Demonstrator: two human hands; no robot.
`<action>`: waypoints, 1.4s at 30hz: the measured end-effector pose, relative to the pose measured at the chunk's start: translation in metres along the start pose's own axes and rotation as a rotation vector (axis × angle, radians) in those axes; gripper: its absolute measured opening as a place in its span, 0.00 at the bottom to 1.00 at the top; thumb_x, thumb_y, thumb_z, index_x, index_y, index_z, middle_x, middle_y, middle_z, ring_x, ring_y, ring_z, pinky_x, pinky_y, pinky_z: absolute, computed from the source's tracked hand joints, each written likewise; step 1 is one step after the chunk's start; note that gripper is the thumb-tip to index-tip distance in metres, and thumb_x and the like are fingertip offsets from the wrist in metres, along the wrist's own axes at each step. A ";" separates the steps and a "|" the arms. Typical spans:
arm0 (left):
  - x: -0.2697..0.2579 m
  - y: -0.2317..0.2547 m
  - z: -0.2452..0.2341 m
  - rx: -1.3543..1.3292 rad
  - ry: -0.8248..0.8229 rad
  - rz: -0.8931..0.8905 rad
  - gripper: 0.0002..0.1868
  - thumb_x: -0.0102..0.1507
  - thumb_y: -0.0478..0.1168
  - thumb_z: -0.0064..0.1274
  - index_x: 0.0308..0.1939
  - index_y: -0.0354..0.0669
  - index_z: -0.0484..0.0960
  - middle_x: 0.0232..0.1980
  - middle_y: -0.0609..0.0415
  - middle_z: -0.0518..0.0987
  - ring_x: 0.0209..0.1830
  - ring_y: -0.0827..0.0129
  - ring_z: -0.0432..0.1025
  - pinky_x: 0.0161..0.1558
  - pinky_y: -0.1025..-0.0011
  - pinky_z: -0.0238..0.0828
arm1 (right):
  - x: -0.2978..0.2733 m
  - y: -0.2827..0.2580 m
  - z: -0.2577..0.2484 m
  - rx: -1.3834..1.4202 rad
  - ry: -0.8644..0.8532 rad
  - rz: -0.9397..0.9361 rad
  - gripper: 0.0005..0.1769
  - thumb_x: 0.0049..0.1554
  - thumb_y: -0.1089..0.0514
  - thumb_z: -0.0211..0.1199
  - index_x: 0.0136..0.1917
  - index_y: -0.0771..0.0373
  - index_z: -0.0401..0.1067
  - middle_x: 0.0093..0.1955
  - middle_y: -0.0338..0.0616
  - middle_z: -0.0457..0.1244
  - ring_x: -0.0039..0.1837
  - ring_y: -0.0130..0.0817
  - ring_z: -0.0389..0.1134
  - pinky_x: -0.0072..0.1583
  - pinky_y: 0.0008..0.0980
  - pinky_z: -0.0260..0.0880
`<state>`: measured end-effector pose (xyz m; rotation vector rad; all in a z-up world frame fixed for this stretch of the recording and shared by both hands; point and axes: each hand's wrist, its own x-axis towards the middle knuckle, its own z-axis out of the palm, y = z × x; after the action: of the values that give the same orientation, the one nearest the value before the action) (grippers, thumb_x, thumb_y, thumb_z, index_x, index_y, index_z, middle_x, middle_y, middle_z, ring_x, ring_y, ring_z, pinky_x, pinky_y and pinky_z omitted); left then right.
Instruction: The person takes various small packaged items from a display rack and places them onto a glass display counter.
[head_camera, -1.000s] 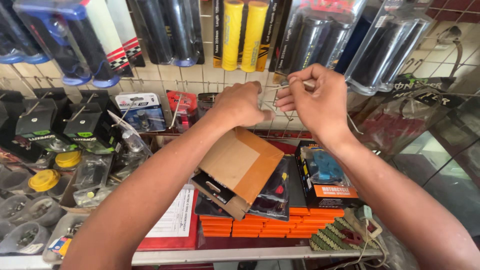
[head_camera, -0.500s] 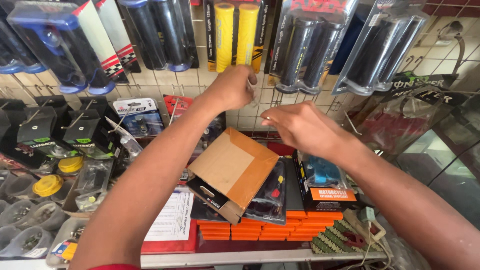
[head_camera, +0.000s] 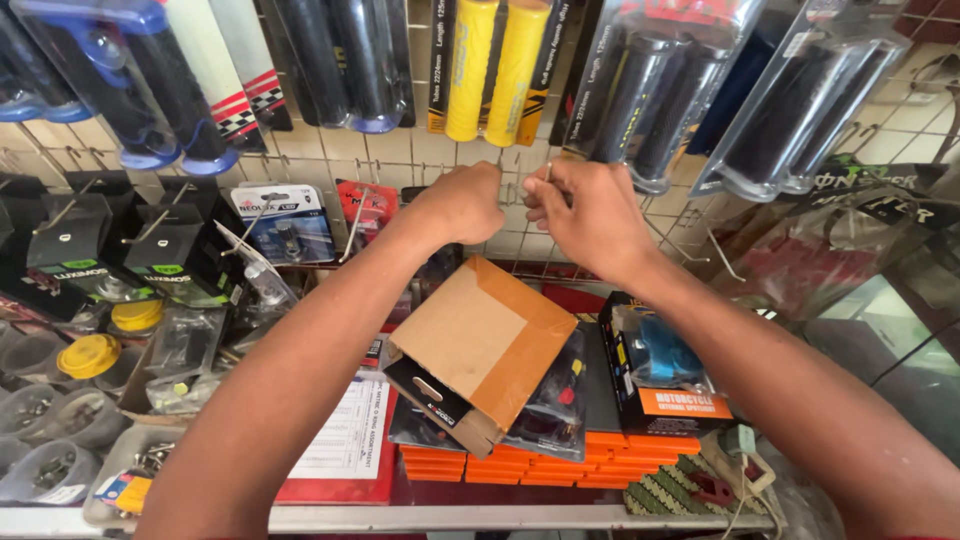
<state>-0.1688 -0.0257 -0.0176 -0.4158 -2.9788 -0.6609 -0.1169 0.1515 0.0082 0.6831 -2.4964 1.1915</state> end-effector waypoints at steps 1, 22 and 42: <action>0.003 0.000 0.000 0.028 -0.024 0.005 0.19 0.59 0.36 0.53 0.52 0.31 0.78 0.53 0.32 0.80 0.58 0.43 0.74 0.57 0.55 0.72 | 0.003 0.000 0.003 -0.012 0.003 -0.020 0.11 0.63 0.59 0.61 0.46 0.70 0.76 0.39 0.50 0.72 0.42 0.30 0.78 0.43 0.29 0.78; -0.009 0.012 -0.011 0.262 -0.134 -0.015 0.30 0.59 0.37 0.56 0.66 0.41 0.70 0.63 0.43 0.76 0.62 0.47 0.73 0.57 0.53 0.73 | -0.004 -0.013 0.003 -0.325 -0.243 -0.059 0.19 0.57 0.55 0.66 0.57 0.70 0.74 0.49 0.56 0.72 0.54 0.49 0.75 0.57 0.42 0.72; -0.175 0.098 -0.036 0.135 0.314 0.336 0.28 0.55 0.32 0.59 0.59 0.31 0.74 0.54 0.41 0.79 0.53 0.48 0.75 0.49 0.53 0.73 | -0.194 0.025 -0.103 -0.157 0.139 -0.136 0.24 0.49 0.63 0.72 0.60 0.63 0.77 0.60 0.49 0.71 0.62 0.36 0.73 0.62 0.33 0.71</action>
<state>0.0263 0.0012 0.0339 -0.7072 -2.5552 -0.4395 0.0394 0.3027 -0.0318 0.6917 -2.3568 0.9506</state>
